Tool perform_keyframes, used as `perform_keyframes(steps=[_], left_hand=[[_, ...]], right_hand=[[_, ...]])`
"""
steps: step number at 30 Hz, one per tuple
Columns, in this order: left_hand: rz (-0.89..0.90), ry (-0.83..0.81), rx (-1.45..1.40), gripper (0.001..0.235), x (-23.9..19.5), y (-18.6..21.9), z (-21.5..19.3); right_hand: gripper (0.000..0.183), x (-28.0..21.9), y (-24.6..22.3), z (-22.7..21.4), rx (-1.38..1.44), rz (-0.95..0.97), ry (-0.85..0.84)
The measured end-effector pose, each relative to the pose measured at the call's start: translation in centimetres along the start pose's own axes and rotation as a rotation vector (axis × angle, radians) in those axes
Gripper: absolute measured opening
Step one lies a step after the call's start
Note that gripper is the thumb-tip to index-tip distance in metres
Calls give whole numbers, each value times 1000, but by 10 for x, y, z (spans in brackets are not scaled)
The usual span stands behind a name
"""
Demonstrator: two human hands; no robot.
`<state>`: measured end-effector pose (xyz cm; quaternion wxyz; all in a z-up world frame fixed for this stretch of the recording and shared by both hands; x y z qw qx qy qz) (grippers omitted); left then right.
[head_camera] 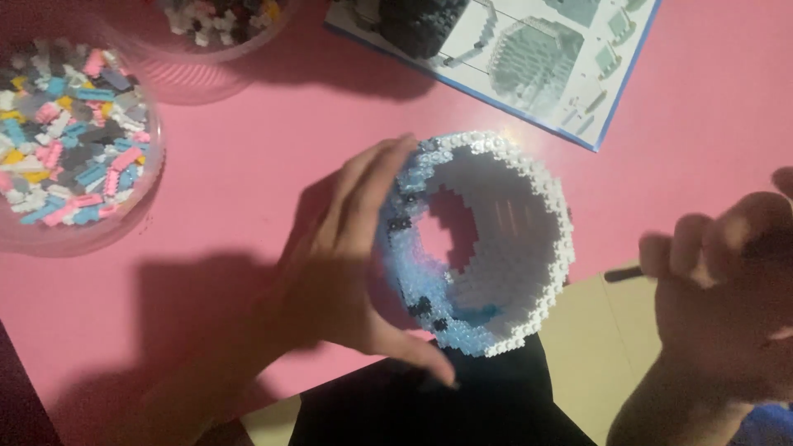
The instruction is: Assembling a 3D pixel art block figure using a small plastic hammer to secure the pieces.
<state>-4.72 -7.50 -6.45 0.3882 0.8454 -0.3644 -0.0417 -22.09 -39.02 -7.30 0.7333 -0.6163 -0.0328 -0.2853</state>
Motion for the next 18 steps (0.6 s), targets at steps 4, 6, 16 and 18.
perform_keyframes(steps=[4,6,16,18], left_hand=[[-27,-52,-438,126,7,0,-10],[-44,-85,-552,113,14,2,-19],[-362,-346,-614,117,32,-4,-22],[-333,-339,-628,118,33,-6,-21]], right_hand=[[71,9,-6,36,-23,64,81],[80,12,-8,45,-84,86,85],[29,0,-30,59,-251,44,38],[24,-11,-22,40,-365,36,55]])
Point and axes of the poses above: each hand's wrist, its own x-axis towards the middle knuckle, its own z-axis out of the palm, y = z × x, the point moved 3 cm from there along x, towards the middle knuckle, and after that the axes turned 12 degrees about -z, right-handed, at the moved point
